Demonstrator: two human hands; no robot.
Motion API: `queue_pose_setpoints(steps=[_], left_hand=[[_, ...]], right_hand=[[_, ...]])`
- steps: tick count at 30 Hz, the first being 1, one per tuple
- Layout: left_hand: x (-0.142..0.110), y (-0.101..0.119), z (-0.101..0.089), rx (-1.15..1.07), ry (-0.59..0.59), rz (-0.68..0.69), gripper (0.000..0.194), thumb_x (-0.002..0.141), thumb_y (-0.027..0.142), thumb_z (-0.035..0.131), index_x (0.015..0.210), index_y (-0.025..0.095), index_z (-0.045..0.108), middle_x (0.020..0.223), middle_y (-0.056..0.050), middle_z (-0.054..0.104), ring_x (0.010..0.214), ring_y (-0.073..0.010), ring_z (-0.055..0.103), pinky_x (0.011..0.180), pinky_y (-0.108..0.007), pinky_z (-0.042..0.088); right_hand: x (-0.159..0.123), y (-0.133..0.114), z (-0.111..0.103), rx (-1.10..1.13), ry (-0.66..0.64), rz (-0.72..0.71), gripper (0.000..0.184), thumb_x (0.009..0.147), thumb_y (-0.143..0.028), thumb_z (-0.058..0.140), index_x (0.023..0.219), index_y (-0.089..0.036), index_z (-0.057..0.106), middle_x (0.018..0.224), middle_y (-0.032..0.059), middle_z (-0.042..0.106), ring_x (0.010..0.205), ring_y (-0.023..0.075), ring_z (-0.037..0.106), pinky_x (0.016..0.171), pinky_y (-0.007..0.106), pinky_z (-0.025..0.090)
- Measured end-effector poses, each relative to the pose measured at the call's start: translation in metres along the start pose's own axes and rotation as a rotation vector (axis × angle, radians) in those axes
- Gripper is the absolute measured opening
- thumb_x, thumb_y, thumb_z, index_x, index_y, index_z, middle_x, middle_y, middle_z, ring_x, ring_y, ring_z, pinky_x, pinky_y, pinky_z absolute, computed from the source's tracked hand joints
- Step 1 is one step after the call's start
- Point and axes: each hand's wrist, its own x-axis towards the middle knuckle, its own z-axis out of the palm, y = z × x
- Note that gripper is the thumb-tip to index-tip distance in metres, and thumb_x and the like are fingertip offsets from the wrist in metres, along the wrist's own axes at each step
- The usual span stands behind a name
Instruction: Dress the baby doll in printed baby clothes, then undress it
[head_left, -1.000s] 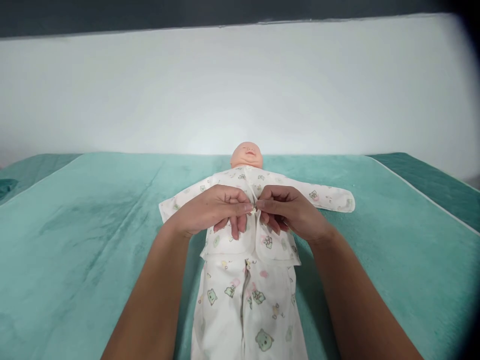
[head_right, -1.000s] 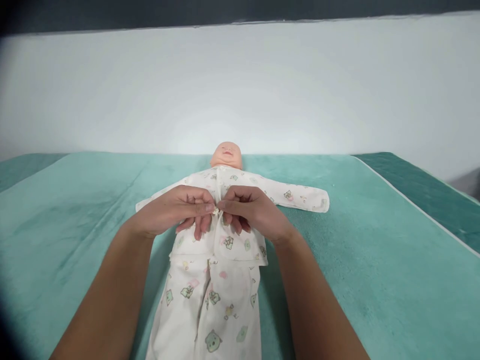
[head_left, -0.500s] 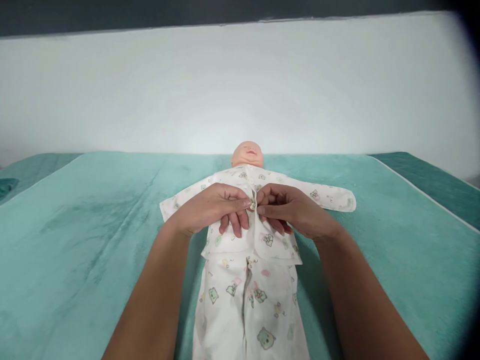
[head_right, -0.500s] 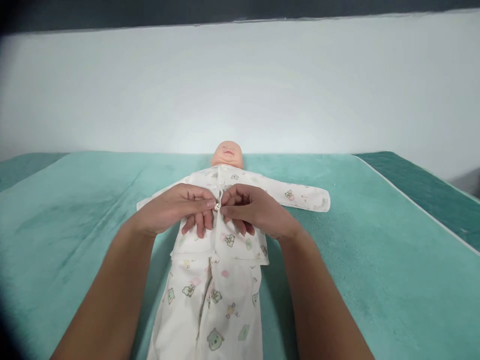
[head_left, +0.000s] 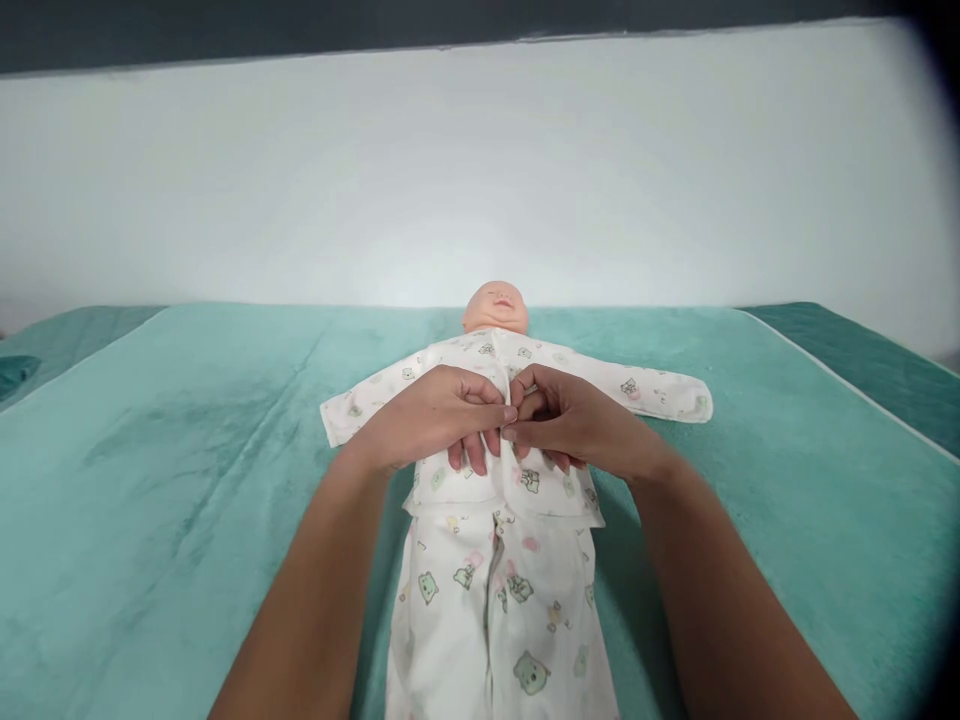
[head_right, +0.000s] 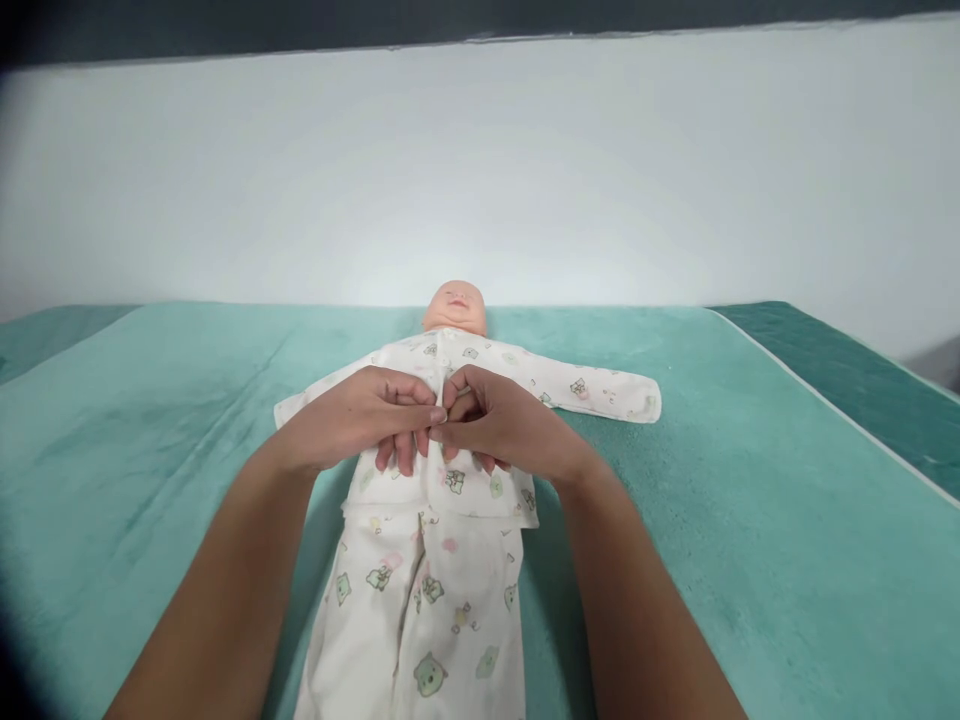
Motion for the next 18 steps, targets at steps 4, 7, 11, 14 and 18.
queue_pose_setpoints(steps=[4, 7, 11, 14, 18], left_hand=[[0.0, -0.001, -0.001, -0.042, -0.009, 0.015, 0.029, 0.086, 0.044, 0.063, 0.077, 0.017, 0.065, 0.074, -0.004, 0.071, 0.056, -0.0134, 0.066, 0.046, -0.022, 0.045], [0.001, -0.004, -0.004, -0.083, -0.049, 0.028, 0.029, 0.086, 0.045, 0.064, 0.08, 0.017, 0.066, 0.077, -0.005, 0.072, 0.056, -0.0128, 0.065, 0.045, -0.022, 0.044], [0.001, -0.005, -0.008, -0.078, -0.085, 0.045, 0.031, 0.085, 0.045, 0.065, 0.075, 0.016, 0.067, 0.072, -0.005, 0.071, 0.056, -0.0125, 0.064, 0.042, -0.02, 0.038], [-0.002, -0.003, -0.01, -0.023, -0.125, 0.026, 0.032, 0.084, 0.045, 0.065, 0.072, 0.016, 0.067, 0.065, -0.005, 0.069, 0.049, -0.0102, 0.059, 0.038, -0.02, 0.029], [-0.006, -0.001, -0.011, 0.016, -0.179, -0.012, 0.034, 0.084, 0.047, 0.064, 0.071, 0.016, 0.067, 0.065, -0.005, 0.069, 0.047, -0.0099, 0.058, 0.036, -0.019, 0.026]], right_hand=[[0.0, 0.002, -0.002, 0.046, -0.026, -0.001, 0.032, 0.077, -0.036, 0.077, 0.093, -0.023, 0.052, 0.067, -0.0041, 0.068, 0.041, 0.0057, 0.045, 0.036, 0.018, 0.031], [0.0, 0.003, -0.003, 0.071, -0.025, -0.034, 0.029, 0.081, -0.04, 0.073, 0.094, -0.022, 0.053, 0.067, -0.0032, 0.068, 0.042, 0.0064, 0.047, 0.035, 0.018, 0.031], [-0.001, 0.003, -0.002, 0.096, -0.03, -0.091, 0.021, 0.091, -0.041, 0.06, 0.096, -0.021, 0.055, 0.07, -0.0001, 0.07, 0.042, 0.0069, 0.049, 0.036, 0.018, 0.032], [-0.001, 0.004, -0.002, 0.109, -0.029, -0.094, 0.018, 0.092, -0.037, 0.06, 0.098, -0.021, 0.055, 0.071, 0.0, 0.07, 0.042, 0.0068, 0.048, 0.036, 0.018, 0.032], [-0.001, 0.004, -0.002, 0.11, -0.006, -0.087, 0.018, 0.09, -0.036, 0.062, 0.097, -0.021, 0.056, 0.072, -0.0004, 0.071, 0.042, 0.007, 0.049, 0.036, 0.018, 0.032]])
